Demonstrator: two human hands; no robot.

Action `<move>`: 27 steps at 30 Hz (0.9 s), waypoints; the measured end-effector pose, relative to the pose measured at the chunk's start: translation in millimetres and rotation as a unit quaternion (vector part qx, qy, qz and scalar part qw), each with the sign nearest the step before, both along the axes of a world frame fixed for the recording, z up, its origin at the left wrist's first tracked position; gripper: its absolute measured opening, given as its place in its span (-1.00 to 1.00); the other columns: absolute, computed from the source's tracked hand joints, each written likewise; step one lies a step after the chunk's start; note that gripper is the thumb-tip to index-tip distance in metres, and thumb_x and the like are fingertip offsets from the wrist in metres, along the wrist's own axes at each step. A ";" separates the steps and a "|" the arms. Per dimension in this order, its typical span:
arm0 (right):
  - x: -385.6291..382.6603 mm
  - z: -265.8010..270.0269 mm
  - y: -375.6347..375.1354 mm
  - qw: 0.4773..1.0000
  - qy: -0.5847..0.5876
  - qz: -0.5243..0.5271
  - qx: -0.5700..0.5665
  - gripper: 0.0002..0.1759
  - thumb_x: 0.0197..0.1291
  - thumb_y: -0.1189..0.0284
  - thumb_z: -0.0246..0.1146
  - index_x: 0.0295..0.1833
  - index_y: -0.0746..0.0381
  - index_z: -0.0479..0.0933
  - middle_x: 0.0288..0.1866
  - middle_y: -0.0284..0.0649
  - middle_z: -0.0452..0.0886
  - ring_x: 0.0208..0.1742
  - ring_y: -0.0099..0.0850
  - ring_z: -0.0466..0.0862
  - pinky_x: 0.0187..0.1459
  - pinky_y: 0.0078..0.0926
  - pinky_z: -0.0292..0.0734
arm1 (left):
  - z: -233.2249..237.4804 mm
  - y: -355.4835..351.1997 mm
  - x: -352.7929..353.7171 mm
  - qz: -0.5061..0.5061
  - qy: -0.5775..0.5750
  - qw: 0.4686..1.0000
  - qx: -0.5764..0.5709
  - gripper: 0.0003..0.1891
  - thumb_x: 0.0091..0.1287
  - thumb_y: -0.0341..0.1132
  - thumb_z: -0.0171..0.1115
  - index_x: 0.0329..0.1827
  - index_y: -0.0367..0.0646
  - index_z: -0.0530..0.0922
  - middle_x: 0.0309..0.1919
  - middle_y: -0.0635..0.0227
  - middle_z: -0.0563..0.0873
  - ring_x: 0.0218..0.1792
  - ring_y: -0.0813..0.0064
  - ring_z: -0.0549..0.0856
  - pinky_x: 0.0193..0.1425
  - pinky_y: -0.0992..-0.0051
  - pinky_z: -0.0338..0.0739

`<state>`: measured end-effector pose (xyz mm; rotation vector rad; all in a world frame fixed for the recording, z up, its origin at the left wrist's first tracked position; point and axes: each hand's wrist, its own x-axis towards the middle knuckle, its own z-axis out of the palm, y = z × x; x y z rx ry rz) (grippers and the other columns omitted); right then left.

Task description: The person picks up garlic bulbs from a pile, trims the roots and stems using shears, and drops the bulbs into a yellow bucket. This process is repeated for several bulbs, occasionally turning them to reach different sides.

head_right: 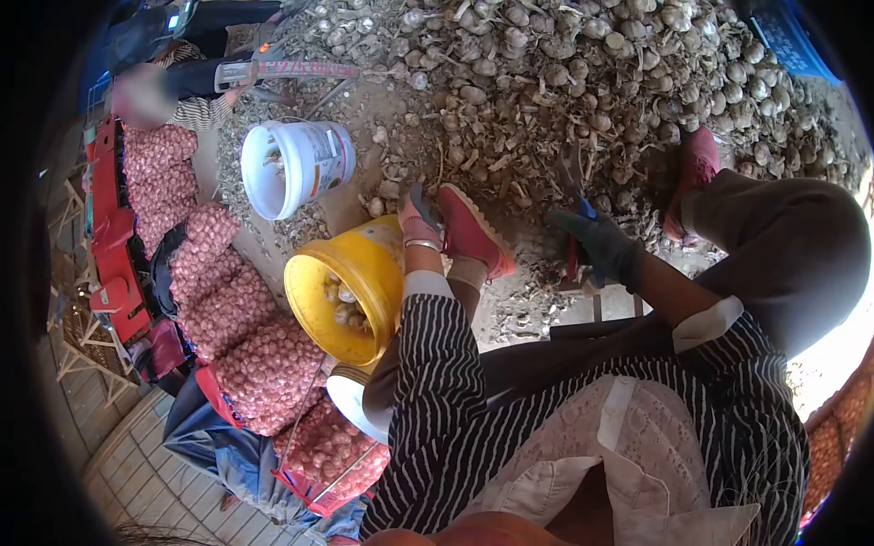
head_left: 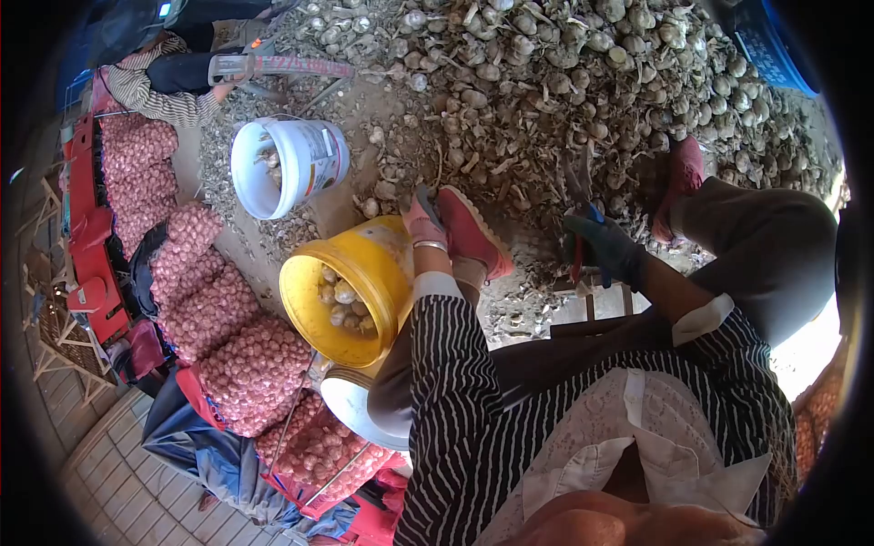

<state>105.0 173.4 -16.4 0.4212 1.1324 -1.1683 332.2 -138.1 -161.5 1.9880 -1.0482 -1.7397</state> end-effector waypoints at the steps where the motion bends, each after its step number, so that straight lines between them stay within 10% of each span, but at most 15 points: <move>1: -0.3 -5.9 -0.1 1.000 0.000 0.001 0.005 -0.68 0.20 0.15 0.33 -0.13 0.15 0.53 -0.39 -0.33 0.60 -0.40 -0.48 0.62 -0.33 -0.46 0.58 | -37.8 -37.6 22.6 -0.029 -0.064 0.994 -0.080 -0.25 0.18 0.05 0.29 0.39 -0.10 0.30 0.40 0.22 0.31 0.25 0.30 0.47 0.31 0.28 0.37; 4: 0.7 -28.4 -1.6 0.999 0.033 -0.003 -0.024 -0.66 0.22 0.15 0.32 -0.11 0.16 0.48 -0.40 -0.32 0.60 -0.37 -0.49 0.64 -0.36 -0.47 0.56 | 23.0 -74.6 -9.3 -0.216 -0.518 0.821 -0.102 -0.10 0.11 0.12 0.33 0.46 -0.09 0.19 0.49 0.11 0.14 0.41 0.21 0.30 0.40 0.26 0.28; 9: -1.2 -27.5 -8.8 0.997 0.063 0.044 -0.027 -0.69 0.26 0.16 0.28 -0.16 0.18 0.50 -0.46 -0.30 0.61 -0.46 -0.50 0.63 -0.44 -0.49 0.54 | 32.7 -120.5 -15.2 -0.238 -0.603 0.762 0.006 -0.04 0.13 0.30 0.20 0.53 0.07 0.08 0.49 0.10 0.12 0.43 0.01 0.25 0.43 -0.01 0.16; 14: -3.7 -42.5 0.0 0.994 0.057 0.089 -0.002 -0.69 0.28 0.13 0.26 -0.15 0.17 0.51 -0.40 -0.32 0.62 -0.38 -0.51 0.63 -0.31 -0.48 0.54 | -49.9 -150.8 41.1 -0.337 -0.595 0.729 0.024 -0.09 0.17 0.43 0.00 0.52 0.14 0.12 0.48 0.18 0.16 0.42 0.05 0.27 0.41 -0.05 0.16; 27: 5.0 -43.6 13.4 0.993 0.102 0.055 -0.023 -0.72 0.25 0.15 0.30 -0.22 0.15 0.52 -0.41 -0.41 0.56 -0.43 -0.60 0.52 -0.37 -0.56 0.43 | -5.9 -26.6 -56.8 -0.401 -0.429 0.788 -0.184 -0.23 0.17 0.17 0.26 0.34 -0.16 0.36 0.32 -0.14 0.33 0.28 -0.08 0.40 0.31 0.17 0.38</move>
